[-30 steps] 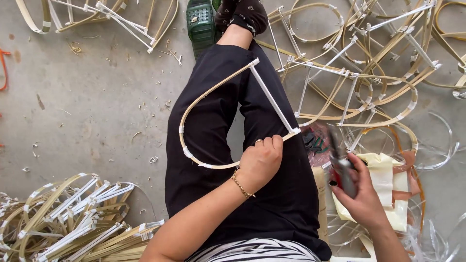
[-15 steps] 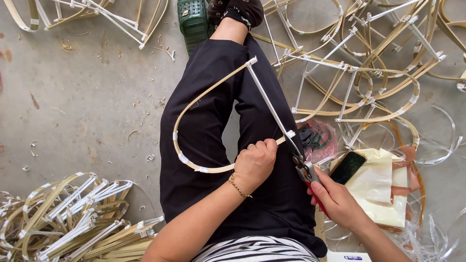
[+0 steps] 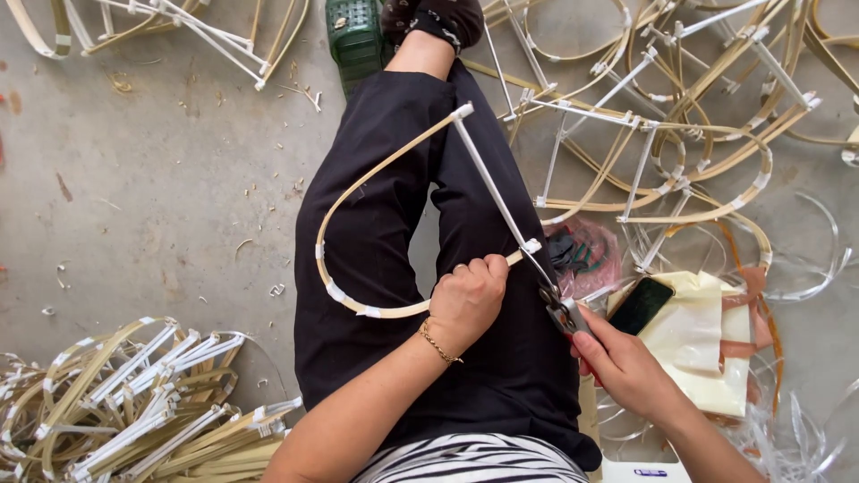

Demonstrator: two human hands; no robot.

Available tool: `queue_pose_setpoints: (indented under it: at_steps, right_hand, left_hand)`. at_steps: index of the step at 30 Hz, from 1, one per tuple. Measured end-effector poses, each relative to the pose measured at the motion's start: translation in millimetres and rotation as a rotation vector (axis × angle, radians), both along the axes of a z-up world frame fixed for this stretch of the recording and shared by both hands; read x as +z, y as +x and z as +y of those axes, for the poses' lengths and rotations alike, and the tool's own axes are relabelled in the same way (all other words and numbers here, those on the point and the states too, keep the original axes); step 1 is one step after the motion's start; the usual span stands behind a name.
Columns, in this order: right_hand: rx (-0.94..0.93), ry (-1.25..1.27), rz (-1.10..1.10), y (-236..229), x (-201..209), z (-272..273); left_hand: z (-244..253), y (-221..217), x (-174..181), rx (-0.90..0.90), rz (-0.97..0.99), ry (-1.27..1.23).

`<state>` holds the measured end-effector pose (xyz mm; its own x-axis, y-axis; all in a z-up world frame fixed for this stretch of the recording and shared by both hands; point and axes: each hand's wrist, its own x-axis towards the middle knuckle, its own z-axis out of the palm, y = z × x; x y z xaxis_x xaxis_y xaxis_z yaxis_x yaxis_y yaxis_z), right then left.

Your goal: Assembling and inspecting curved bamboo or wooden furniture frame components.

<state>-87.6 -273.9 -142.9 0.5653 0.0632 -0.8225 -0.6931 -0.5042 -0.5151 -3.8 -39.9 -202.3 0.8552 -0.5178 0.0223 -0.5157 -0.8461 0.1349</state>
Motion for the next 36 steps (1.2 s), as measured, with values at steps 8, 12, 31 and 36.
queue_pose_setpoints:
  at_steps: [8,12,31,36]
  right_hand:
    - [-0.038,0.024,-0.224,3,1,0]
    - [0.06,-0.03,-0.116,-4,-13,-5]
    - [0.228,-0.128,-0.53,4,-25,-2]
    - [0.053,-0.062,-0.339,-11,-9,-12]
  left_hand:
    - [1,2,0,-0.003,0.029,0.007]
    - [3,0,-1,-0.002,0.055,-0.008]
    - [-1,4,-7,-0.017,0.078,0.034]
    - [1,-2,-3,-0.012,0.122,0.009]
